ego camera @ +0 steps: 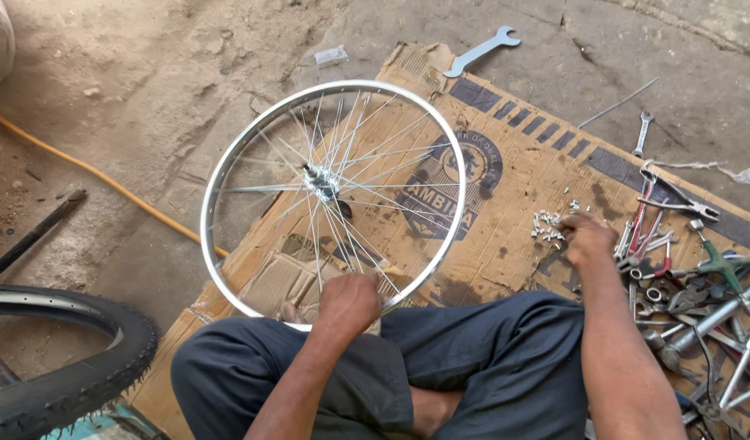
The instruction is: The person sits on the floor and assembles a bicycle wheel by inserting spokes into the hub and rim. They use their hands to thread the spokes and secure them with nipples, working systematically around the wheel.
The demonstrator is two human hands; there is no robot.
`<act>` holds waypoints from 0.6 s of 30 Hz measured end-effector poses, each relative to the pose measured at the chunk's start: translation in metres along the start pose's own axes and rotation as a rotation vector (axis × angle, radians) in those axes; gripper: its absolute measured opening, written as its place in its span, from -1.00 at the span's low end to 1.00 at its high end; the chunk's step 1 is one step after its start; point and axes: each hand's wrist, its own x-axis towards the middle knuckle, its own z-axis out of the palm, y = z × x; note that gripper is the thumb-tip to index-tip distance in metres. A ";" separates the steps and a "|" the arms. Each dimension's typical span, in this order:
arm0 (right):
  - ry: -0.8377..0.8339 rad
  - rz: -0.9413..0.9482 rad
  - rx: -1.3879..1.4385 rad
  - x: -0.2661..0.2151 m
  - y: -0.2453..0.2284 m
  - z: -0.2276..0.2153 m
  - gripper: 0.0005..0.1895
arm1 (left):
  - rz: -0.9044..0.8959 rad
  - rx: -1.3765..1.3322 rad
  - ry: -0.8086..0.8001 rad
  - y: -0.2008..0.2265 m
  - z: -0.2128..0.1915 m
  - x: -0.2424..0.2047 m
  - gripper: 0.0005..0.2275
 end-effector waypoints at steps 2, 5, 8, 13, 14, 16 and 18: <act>-0.078 0.212 0.414 0.002 0.000 -0.012 -0.89 | -0.030 -0.144 0.067 -0.001 0.004 0.007 -0.64; -0.116 0.230 0.520 0.000 0.003 -0.024 -0.96 | -0.317 -1.126 -0.085 0.004 0.023 0.033 -0.68; -0.053 0.160 0.402 -0.001 0.003 -0.017 -0.95 | -0.190 -1.754 -0.089 0.010 0.043 0.061 -0.69; -0.032 0.203 0.484 -0.011 -0.015 -0.023 -0.93 | -0.300 -1.625 0.019 0.025 0.067 0.080 -0.60; -0.013 0.188 0.472 -0.019 -0.020 -0.023 -0.94 | -0.297 -1.634 0.018 0.025 0.069 0.077 -0.60; 0.059 0.093 0.399 -0.046 -0.047 -0.011 -0.89 | -0.347 -1.589 0.016 0.034 0.072 0.074 -0.56; 0.051 0.006 0.404 -0.079 -0.071 0.009 -0.83 | -0.349 -1.530 -0.017 0.040 0.069 0.073 -0.52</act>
